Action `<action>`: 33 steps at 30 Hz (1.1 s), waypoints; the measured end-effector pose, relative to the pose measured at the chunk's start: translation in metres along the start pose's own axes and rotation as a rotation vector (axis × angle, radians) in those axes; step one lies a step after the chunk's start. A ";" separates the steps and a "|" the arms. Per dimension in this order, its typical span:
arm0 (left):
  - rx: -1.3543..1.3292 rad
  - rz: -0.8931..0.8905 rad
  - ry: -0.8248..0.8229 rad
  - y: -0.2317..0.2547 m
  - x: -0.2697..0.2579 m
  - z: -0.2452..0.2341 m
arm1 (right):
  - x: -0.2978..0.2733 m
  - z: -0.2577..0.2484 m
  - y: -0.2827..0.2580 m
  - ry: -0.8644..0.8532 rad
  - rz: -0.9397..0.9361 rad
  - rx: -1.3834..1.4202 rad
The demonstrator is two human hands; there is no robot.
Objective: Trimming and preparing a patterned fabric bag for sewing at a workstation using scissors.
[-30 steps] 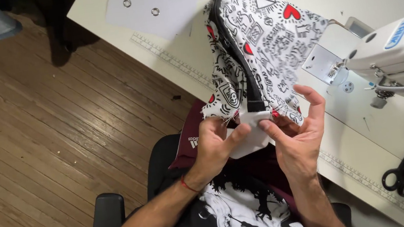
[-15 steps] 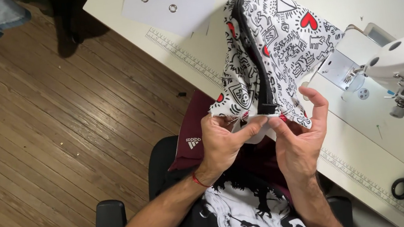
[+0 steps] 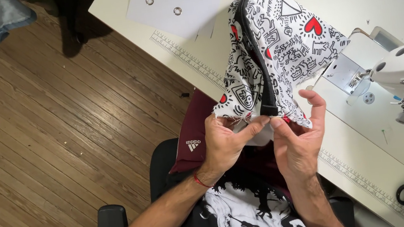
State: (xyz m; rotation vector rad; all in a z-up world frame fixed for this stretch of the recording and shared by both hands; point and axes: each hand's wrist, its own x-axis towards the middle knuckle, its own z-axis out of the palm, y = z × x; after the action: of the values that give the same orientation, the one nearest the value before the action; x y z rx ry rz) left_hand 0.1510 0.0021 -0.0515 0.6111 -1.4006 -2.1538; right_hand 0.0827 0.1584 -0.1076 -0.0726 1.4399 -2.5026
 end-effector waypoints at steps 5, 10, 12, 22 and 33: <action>-0.040 0.008 0.026 -0.025 -0.006 0.004 | 0.005 0.024 -0.015 -0.005 0.008 0.004; -0.077 0.004 0.066 -0.027 0.001 0.012 | 0.003 0.009 -0.010 0.063 0.021 0.011; -0.086 -0.012 0.072 -0.032 -0.004 0.018 | 0.002 0.005 -0.007 0.090 0.040 0.045; -0.263 -0.151 0.123 -0.080 -0.012 0.022 | -0.022 -0.003 0.001 0.223 0.206 -0.026; -0.377 -0.123 0.200 -0.040 -0.014 0.050 | -0.023 -0.002 0.008 0.022 0.169 -0.243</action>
State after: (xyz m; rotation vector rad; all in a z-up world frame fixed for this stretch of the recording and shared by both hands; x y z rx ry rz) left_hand 0.1253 0.0597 -0.0688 0.7538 -0.8423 -2.2978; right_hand 0.1060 0.1617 -0.1130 0.0315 1.6781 -2.1930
